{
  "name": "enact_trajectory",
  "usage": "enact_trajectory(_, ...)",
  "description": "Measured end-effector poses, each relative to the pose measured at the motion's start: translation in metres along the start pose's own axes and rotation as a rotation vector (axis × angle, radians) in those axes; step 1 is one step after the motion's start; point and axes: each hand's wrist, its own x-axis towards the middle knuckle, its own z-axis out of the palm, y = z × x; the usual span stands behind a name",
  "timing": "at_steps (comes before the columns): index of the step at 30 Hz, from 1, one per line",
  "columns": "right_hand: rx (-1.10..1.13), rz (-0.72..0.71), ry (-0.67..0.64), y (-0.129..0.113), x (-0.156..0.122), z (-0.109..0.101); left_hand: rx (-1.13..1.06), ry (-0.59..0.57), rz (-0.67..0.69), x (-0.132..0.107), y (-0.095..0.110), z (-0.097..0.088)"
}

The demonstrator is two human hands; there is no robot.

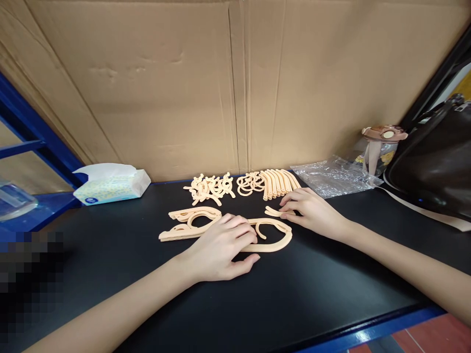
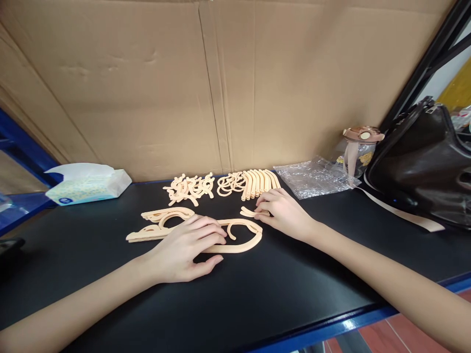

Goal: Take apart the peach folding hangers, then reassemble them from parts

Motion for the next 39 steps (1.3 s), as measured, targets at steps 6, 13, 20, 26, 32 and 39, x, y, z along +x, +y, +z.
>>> enact_trajectory(6, -0.022, -0.014, 0.066, -0.005, 0.001, -0.004, 0.195, 0.062, -0.07, -0.001, 0.0, 0.0)
enact_trajectory(13, -0.028, 0.008, 0.152, -0.006, 0.001, -0.011, 0.207, -0.026, -0.085, -0.002, -0.003, 0.005)
enact_trajectory(20, 0.1, 0.057, 0.25, -0.016, -0.004, -0.013, 0.153, -0.041, -0.109, -0.002, -0.001, 0.004)
enact_trajectory(26, 0.399, 0.286, 0.155, -0.033, -0.005, -0.016, 0.277, -0.074, -0.134, 0.003, 0.014, 0.005)
enact_trajectory(32, 0.662, 0.23, 0.022, -0.042, -0.006, -0.016, 0.193, 0.013, -0.078, 0.006, 0.021, 0.01)
enact_trajectory(39, 1.032, 0.226, -0.027, -0.046, 0.001, -0.01, 0.145, 0.115, -0.099, 0.004, 0.022, 0.005)
